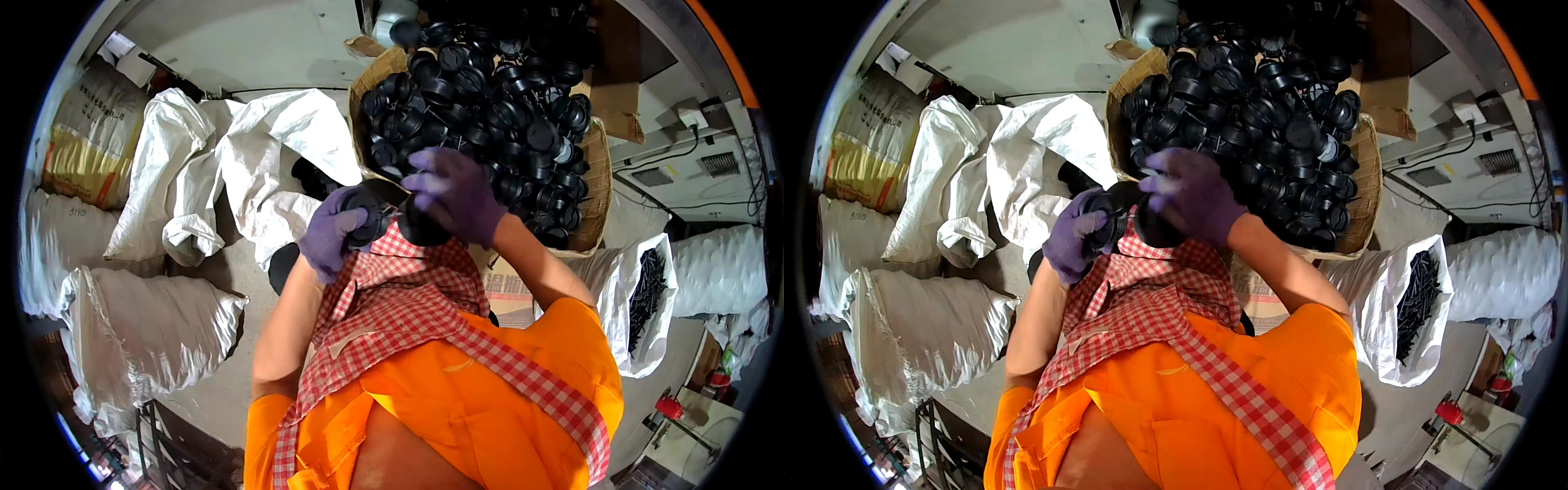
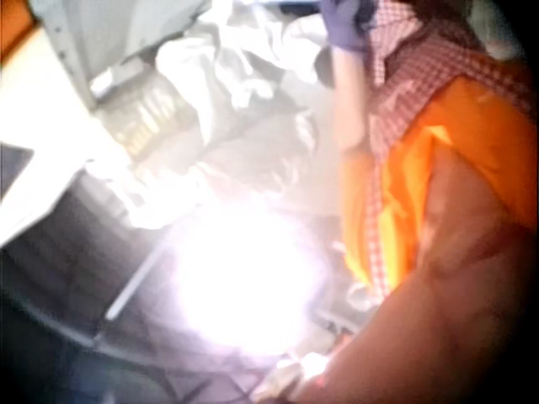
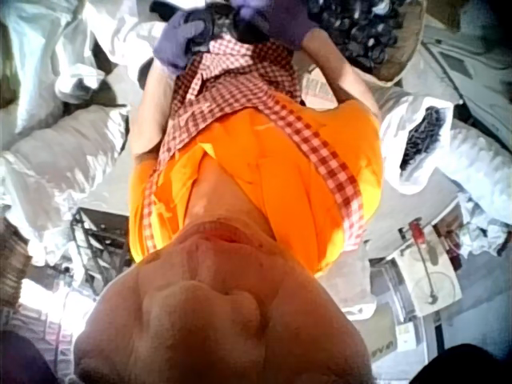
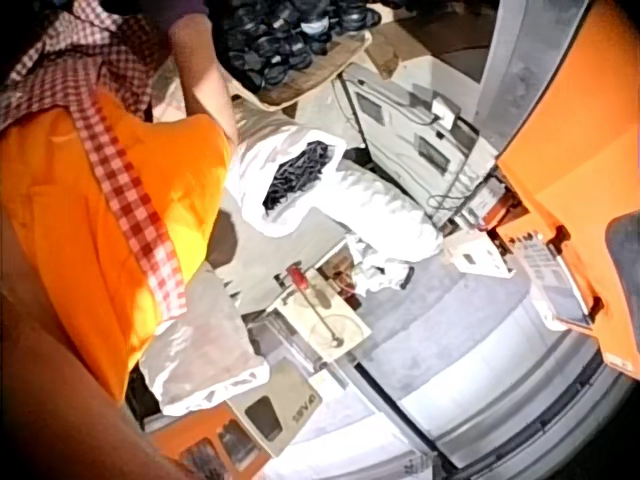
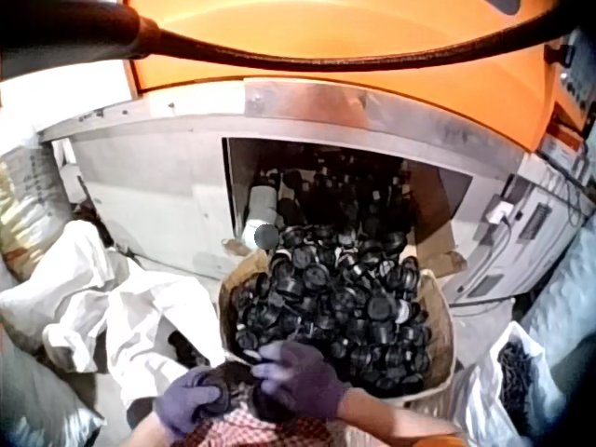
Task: The person, wearing gloves, puts round black plastic lids into a white bag one by one, then puts the lid on a container and places it into a box.
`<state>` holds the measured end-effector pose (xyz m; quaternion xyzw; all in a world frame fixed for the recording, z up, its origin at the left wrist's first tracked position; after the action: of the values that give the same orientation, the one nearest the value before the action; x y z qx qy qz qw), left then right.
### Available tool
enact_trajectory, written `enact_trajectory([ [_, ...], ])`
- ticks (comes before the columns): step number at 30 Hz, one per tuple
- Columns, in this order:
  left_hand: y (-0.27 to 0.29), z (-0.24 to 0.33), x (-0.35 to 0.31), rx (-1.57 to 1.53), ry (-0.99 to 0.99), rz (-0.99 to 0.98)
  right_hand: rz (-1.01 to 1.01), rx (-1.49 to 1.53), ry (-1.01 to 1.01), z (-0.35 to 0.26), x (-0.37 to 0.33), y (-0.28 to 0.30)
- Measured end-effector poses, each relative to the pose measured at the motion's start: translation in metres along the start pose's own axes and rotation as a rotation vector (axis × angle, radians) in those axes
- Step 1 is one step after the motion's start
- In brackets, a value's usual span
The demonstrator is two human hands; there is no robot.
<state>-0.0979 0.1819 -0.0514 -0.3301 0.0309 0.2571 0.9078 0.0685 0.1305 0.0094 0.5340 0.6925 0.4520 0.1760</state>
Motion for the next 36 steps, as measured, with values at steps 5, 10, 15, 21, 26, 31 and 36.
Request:
enact_trajectory([
  [5, 0.004, -0.03, -0.026, -0.148, 0.064, 0.176, -0.14, 0.164, -0.017, -0.025, -0.003, -0.04],
  [10, 0.011, -0.018, -0.037, 0.128, 0.063, 0.117, -0.035, -0.079, 0.016, -0.024, 0.005, -0.057],
  [15, -0.056, 0.021, -0.029, 1.829, 0.04, 0.017, -0.33, -0.031, -0.093, -0.012, 0.007, -0.076],
  [21, -0.032, 0.045, -0.059, 1.193, -0.307, 0.137, -0.99, 1.386, 0.027, -0.043, -0.018, -0.081],
  [26, -0.029, 0.01, -0.055, 1.116, -0.299, 0.068, 0.113, 0.981, 0.254, -0.024, 0.023, -0.057],
  [31, -0.02, -0.008, -0.029, -0.09, -0.208, 0.141, 0.45, -0.102, 0.034, -0.023, 0.026, -0.021],
  [36, -0.007, 0.065, -0.03, 1.39, -0.4, 0.534, 0.348, -0.129, -0.643, 0.108, -0.029, -0.06],
])
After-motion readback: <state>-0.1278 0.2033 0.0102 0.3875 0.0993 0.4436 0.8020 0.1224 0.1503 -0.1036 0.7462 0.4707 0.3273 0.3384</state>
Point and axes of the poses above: each hand's wrist, its own x-axis towards the middle knuckle, its own y-axis out of the back of the hand, z = x × y, the point moved 6 cm from there along x, towards the middle knuckle, and after that the axes turned 12 degrees about -z, right-handed, at the moved point
